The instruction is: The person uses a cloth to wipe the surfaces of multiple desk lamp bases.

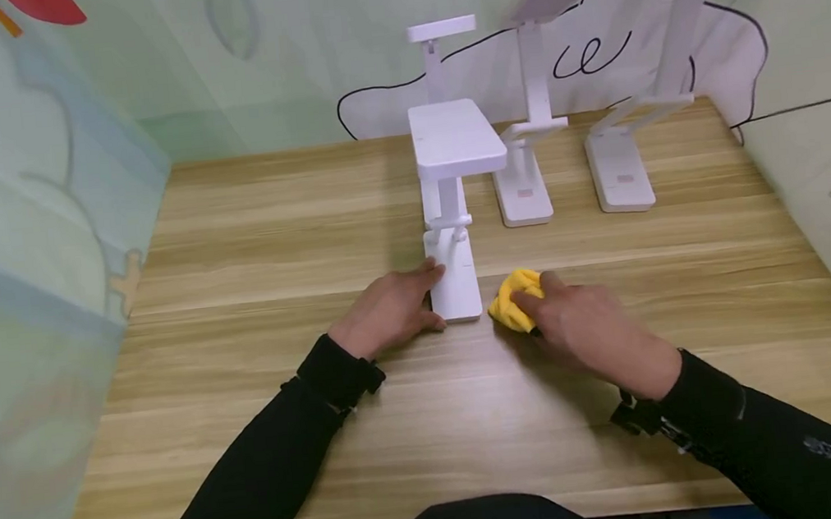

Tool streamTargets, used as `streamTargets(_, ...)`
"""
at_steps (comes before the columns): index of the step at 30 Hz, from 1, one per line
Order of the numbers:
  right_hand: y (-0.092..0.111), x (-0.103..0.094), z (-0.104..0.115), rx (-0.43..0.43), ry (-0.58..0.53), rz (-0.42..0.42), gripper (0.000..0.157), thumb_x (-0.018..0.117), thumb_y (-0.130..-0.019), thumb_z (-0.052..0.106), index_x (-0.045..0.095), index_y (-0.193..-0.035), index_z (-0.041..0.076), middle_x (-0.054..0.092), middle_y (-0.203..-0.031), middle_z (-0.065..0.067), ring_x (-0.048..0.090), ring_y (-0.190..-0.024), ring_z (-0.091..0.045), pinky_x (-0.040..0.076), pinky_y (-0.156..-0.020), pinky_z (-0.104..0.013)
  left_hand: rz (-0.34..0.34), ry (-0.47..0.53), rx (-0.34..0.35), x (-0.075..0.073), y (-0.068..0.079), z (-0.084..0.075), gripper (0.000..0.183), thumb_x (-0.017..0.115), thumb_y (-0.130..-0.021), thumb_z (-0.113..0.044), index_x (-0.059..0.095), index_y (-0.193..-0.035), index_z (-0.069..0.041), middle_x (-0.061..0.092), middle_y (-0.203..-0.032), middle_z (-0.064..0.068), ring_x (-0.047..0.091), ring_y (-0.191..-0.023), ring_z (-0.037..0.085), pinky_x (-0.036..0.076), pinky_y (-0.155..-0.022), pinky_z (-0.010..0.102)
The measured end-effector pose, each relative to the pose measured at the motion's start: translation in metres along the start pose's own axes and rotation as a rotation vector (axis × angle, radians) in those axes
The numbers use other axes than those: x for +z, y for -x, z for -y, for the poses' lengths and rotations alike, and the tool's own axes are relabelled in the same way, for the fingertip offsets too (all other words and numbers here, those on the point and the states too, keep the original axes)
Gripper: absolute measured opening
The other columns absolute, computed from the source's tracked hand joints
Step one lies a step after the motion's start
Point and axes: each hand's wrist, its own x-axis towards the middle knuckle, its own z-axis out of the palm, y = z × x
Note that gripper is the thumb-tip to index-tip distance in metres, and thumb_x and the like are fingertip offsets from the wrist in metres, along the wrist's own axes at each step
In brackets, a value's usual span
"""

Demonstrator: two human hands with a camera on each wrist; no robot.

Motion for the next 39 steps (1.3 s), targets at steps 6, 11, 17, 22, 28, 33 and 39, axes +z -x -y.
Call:
streamTargets(6,-0.009,0.0,0.019,-0.15,-0.133,0.013,0.046,0.075,-0.08,0.024,0.064,-0.124,0.018,0.049,-0.081,-0.007,0.035,-0.046,-0.009,0.033,-0.039,-0.026,0.003,-0.003,-0.005,-0.001,0.0,0.0,0.076,0.072,-0.085,-0.038,0.038,-0.147,-0.009,0.038,-0.151,0.014,0.053,-0.122,0.021,0.05,-0.093,0.034)
streamTargets(11,-0.017,0.018,0.028,-0.219,-0.109,-0.068,0.049,0.071,-0.084,0.015,0.06,-0.131,0.023,0.05,-0.083,-0.007,0.033,-0.046,-0.007,0.034,-0.038,-0.024,0.0,-0.008,0.012,-0.001,-0.001,-0.001,0.071,0.069,-0.089,-0.034,0.038,-0.148,-0.009,0.037,-0.151,0.013,0.053,-0.122,0.021,0.051,-0.092,0.033)
streamTargets(17,-0.012,0.015,0.004,-0.162,-0.074,-0.012,0.053,0.079,-0.078,0.025,0.062,-0.128,0.029,0.048,-0.084,-0.006,0.034,-0.046,-0.009,0.033,-0.037,-0.026,0.008,-0.017,-0.004,-0.002,-0.001,-0.002,0.076,0.071,-0.086,-0.037,0.037,-0.148,-0.009,0.038,-0.151,0.014,0.053,-0.122,0.022,0.049,-0.095,0.035)
streamTargets(22,-0.011,0.008,-0.012,-0.082,-0.094,0.033,0.049,0.078,-0.078,0.026,0.064,-0.126,0.024,0.046,-0.082,-0.006,0.036,-0.047,-0.01,0.031,-0.038,-0.025,-0.013,-0.022,0.015,-0.001,-0.001,-0.001,0.076,0.073,-0.085,-0.036,0.039,-0.146,-0.007,0.04,-0.149,0.016,0.055,-0.119,0.023,0.05,-0.093,0.036)
streamTargets(28,-0.024,-0.007,-0.032,0.119,-0.093,-0.1,0.051,0.076,-0.077,0.019,0.061,-0.126,0.013,0.052,-0.085,-0.016,0.041,-0.049,-0.017,0.034,-0.037,-0.03,-0.005,-0.016,0.0,-0.001,-0.001,0.0,0.076,0.073,-0.085,-0.037,0.039,-0.147,-0.008,0.039,-0.15,0.015,0.054,-0.12,0.023,0.05,-0.094,0.036)
streamTargets(33,-0.052,-0.001,-0.026,0.2,-0.181,-0.165,0.054,0.07,-0.083,0.022,0.054,-0.134,0.013,0.052,-0.091,-0.017,0.045,-0.054,-0.021,0.04,-0.04,-0.033,0.01,-0.024,-0.016,-0.001,-0.002,0.0,0.078,0.073,-0.085,-0.039,0.038,-0.148,-0.01,0.038,-0.151,0.013,0.052,-0.123,0.022,0.049,-0.096,0.034)
streamTargets(39,-0.071,0.018,-0.019,0.171,-0.224,-0.123,0.054,0.068,-0.084,0.022,0.056,-0.136,0.014,0.051,-0.093,-0.017,0.045,-0.054,-0.022,0.043,-0.043,-0.035,-0.002,-0.026,-0.001,0.001,-0.003,0.0,0.079,0.073,-0.084,-0.04,0.038,-0.148,-0.01,0.039,-0.151,0.013,0.053,-0.121,0.02,0.05,-0.093,0.033)
